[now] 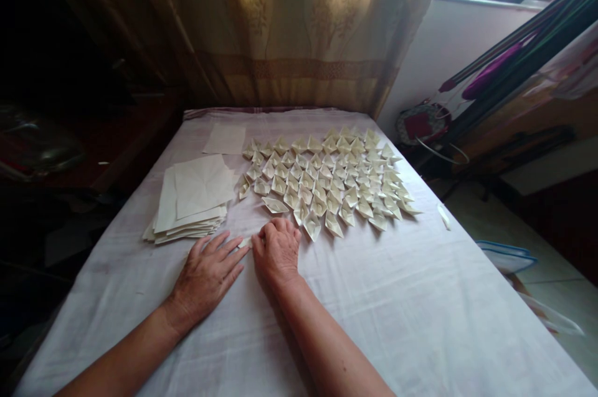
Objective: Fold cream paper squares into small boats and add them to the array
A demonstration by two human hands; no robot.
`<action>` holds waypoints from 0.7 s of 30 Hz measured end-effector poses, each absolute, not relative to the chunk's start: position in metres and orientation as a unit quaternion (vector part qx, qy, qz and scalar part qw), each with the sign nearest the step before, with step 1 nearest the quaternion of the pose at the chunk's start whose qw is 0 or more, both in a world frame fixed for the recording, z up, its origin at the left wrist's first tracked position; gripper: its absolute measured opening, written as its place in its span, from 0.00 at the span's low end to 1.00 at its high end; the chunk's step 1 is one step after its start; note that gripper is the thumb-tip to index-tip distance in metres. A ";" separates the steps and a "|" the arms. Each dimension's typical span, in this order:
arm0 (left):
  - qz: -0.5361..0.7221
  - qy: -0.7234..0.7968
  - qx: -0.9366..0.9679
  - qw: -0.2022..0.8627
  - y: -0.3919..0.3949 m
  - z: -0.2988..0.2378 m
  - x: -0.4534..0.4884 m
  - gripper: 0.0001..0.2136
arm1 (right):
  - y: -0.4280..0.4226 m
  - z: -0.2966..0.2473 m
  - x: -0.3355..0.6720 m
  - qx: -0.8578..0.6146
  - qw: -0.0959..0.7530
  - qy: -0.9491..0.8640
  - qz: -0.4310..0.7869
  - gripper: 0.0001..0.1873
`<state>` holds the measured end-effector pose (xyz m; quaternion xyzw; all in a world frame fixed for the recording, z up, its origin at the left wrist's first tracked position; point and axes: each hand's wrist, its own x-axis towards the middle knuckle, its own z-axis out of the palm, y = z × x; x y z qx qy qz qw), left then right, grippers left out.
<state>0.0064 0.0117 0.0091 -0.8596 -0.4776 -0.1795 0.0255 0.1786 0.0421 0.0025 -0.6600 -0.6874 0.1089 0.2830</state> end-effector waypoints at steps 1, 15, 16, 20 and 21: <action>-0.181 -0.475 -0.861 0.026 0.012 0.009 0.006 0.14 | 0.040 0.002 0.182 -0.652 0.286 -0.692 0.115 0.04; -0.237 -0.482 -0.844 -0.006 0.019 0.003 0.010 0.11 | 0.031 -0.012 0.197 -0.620 0.328 -0.706 0.093 0.15; -0.244 -0.487 -0.839 -0.005 0.021 0.002 0.009 0.12 | 0.030 -0.013 0.198 -0.613 0.330 -0.711 0.096 0.17; -0.265 -0.505 -0.822 0.011 0.023 -0.001 0.007 0.12 | 0.026 -0.012 0.200 -0.591 0.338 -0.724 0.110 0.18; -0.267 -0.504 -0.821 0.010 0.023 -0.001 0.007 0.11 | 0.026 -0.011 0.200 -0.585 0.344 -0.726 0.113 0.17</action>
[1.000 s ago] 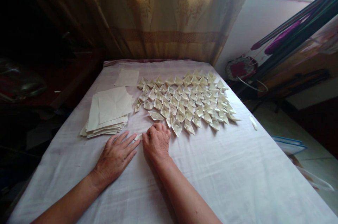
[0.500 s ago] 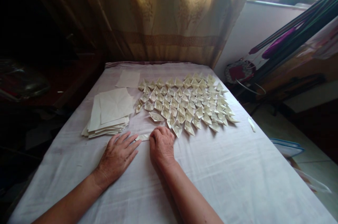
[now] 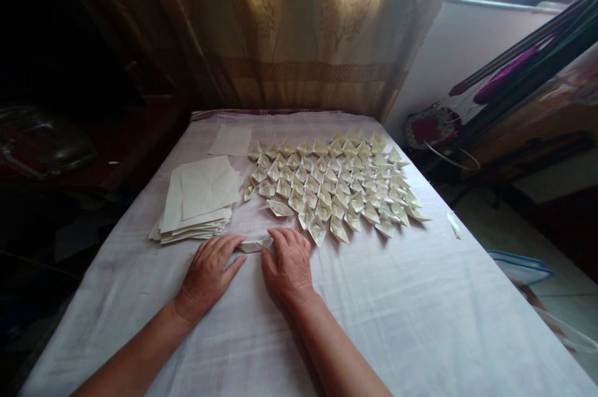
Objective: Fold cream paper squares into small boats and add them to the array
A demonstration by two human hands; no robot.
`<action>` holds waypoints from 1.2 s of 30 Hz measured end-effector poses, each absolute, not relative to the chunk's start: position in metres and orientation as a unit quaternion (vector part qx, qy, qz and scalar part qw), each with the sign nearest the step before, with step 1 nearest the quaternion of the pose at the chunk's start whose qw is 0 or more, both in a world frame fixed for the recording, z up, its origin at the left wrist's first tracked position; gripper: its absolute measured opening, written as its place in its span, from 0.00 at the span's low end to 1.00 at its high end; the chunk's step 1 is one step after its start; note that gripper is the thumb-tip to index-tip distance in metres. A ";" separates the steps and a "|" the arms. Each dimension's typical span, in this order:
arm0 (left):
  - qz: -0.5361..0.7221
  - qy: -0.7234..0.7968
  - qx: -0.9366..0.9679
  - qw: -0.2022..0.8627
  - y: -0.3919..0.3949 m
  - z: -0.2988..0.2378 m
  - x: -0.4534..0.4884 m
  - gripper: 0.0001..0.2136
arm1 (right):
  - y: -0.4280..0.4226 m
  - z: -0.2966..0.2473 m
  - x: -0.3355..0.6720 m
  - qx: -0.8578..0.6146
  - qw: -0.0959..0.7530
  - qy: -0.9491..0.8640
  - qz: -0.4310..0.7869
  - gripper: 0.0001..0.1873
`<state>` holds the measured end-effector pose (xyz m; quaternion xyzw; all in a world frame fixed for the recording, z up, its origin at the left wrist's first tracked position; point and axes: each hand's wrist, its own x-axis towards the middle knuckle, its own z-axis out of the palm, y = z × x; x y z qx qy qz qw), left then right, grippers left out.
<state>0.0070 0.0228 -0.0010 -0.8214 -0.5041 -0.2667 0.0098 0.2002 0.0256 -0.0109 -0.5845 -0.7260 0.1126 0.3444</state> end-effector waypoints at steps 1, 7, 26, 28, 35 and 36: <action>-0.268 -0.502 -0.822 0.006 0.023 -0.001 0.007 0.09 | 0.025 -0.010 0.201 -0.577 0.353 -0.728 0.116 0.16; -0.280 -0.492 -0.824 -0.022 0.022 0.003 0.008 0.05 | 0.024 -0.005 0.202 -0.553 0.387 -0.723 0.146 0.05; -0.296 -0.429 -0.853 -0.013 0.022 -0.002 0.007 0.12 | 0.028 0.019 0.205 -0.551 0.243 -0.759 0.247 0.08; -0.298 -0.431 -0.852 -0.001 0.021 -0.001 0.008 0.12 | 0.029 0.024 0.204 -0.571 0.217 -0.748 0.260 0.09; -0.290 -0.427 -0.857 0.000 0.019 0.001 0.011 0.06 | 0.036 0.038 0.199 -0.590 0.151 -0.730 0.310 0.08; -0.288 -0.423 -0.859 -0.004 0.019 0.001 0.012 0.06 | 0.036 0.039 0.199 -0.586 0.146 -0.731 0.316 0.08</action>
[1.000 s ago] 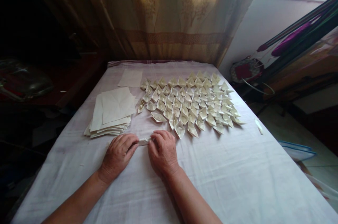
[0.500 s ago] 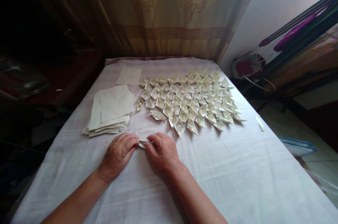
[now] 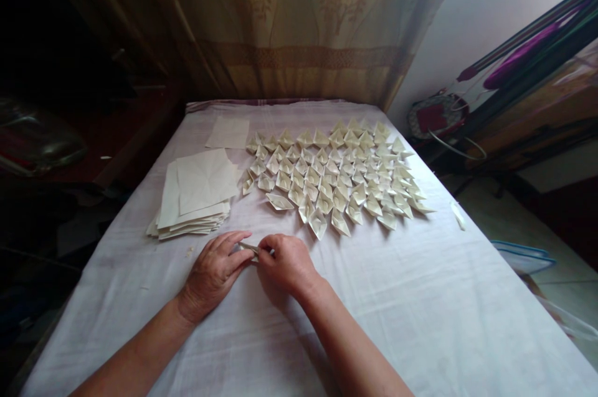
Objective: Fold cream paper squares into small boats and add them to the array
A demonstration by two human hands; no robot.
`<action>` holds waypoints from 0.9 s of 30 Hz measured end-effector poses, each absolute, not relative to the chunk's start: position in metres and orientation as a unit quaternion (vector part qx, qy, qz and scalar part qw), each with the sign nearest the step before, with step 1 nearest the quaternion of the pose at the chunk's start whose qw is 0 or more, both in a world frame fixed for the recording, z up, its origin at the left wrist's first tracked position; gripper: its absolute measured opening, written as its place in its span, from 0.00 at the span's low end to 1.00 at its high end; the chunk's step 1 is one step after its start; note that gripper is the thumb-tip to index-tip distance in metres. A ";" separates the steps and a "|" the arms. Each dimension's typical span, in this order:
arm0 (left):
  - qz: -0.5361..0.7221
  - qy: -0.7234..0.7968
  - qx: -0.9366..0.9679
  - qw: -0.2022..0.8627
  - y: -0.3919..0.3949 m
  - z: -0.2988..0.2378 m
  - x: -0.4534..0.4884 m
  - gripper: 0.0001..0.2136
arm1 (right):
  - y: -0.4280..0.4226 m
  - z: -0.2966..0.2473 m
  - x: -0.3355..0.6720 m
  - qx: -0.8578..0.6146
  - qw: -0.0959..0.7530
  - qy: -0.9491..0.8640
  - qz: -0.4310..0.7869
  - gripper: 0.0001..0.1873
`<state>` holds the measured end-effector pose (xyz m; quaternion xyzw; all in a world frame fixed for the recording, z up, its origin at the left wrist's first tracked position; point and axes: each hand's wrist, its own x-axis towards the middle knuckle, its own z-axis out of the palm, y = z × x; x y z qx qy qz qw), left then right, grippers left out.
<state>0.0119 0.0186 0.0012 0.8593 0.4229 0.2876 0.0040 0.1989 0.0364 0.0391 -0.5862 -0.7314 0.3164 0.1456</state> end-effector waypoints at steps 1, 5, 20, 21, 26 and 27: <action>0.285 0.420 0.862 0.007 0.019 0.001 0.012 0.06 | 0.037 0.040 0.199 -0.586 0.140 -0.732 0.318 0.09; 0.281 0.416 0.865 0.005 0.019 0.000 0.013 0.06 | 0.039 0.041 0.197 -0.599 0.099 -0.745 0.276 0.10; 0.248 0.422 0.871 0.043 0.017 0.003 0.013 0.09 | 0.044 0.043 0.190 -0.640 0.023 -0.744 0.192 0.10; 0.245 0.425 0.870 0.049 0.017 0.004 0.013 0.09 | 0.044 0.043 0.189 -0.641 0.024 -0.742 0.193 0.10; 0.236 0.431 0.868 0.073 0.016 0.006 0.013 0.09 | 0.044 0.042 0.189 -0.647 0.033 -0.735 0.199 0.10; 0.236 0.432 0.867 0.077 0.015 0.007 0.013 0.09 | 0.044 0.042 0.189 -0.647 0.037 -0.734 0.202 0.10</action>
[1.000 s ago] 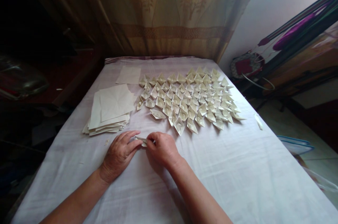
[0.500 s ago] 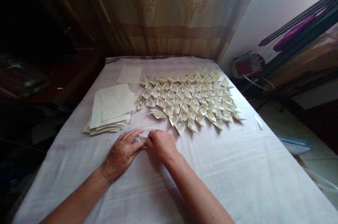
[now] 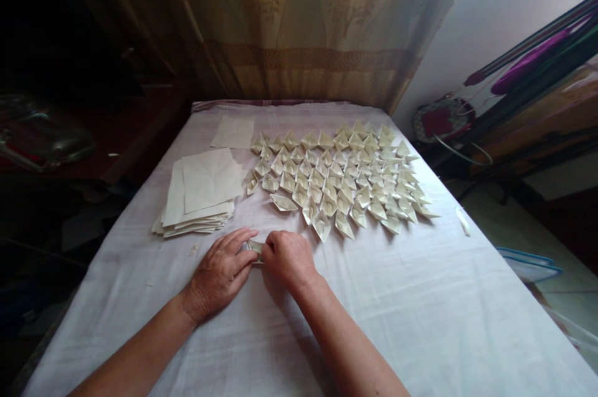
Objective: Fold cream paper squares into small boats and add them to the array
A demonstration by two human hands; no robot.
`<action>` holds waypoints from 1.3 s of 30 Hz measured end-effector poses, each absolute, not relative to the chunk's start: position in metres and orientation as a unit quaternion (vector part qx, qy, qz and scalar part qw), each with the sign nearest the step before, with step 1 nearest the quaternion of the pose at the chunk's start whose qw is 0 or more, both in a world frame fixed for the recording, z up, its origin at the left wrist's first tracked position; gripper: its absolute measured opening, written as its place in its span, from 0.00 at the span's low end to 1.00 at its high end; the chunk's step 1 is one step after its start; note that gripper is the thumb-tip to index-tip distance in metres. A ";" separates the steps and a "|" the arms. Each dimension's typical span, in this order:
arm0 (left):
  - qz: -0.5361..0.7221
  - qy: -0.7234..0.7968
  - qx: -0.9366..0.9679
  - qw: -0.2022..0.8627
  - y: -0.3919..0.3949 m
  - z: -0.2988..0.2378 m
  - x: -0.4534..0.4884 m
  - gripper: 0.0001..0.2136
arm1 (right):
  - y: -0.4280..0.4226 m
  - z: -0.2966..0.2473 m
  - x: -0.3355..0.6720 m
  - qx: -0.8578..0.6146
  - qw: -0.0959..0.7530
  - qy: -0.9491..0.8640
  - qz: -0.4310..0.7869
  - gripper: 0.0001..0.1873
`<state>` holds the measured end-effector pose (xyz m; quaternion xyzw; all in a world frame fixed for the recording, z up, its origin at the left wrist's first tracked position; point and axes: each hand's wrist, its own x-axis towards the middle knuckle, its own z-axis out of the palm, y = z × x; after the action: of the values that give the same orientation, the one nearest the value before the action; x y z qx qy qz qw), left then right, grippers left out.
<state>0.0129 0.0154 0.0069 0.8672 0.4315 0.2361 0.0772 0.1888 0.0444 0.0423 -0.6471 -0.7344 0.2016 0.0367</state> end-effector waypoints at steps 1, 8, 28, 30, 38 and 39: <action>0.236 0.433 0.867 0.080 0.015 0.007 0.013 0.09 | 0.044 0.042 0.189 -0.646 0.042 -0.734 0.206 0.10; 0.249 0.433 0.862 0.086 0.016 0.007 0.011 0.10 | 0.041 0.037 0.201 -0.603 0.150 -0.721 0.305 0.10; 0.299 0.446 0.843 0.032 0.024 -0.005 0.007 0.15 | 0.018 0.016 0.214 -0.481 0.260 -0.803 0.238 0.04; 0.309 0.450 0.838 0.017 0.025 -0.007 0.006 0.20 | 0.016 0.021 0.217 -0.483 0.289 -0.797 0.217 0.06; 0.307 0.446 0.841 -0.015 0.030 -0.014 0.002 0.26 | 0.040 0.044 0.286 -0.584 0.447 -0.675 0.057 0.10; 0.307 0.445 0.841 -0.019 0.031 -0.014 0.001 0.26 | 0.044 0.043 0.301 -0.610 0.458 -0.646 0.029 0.10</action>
<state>0.0014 0.0312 -0.0143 0.8409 0.4455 0.3066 -0.0190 0.3014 0.0440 0.0433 -0.6098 -0.6462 0.0287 0.4580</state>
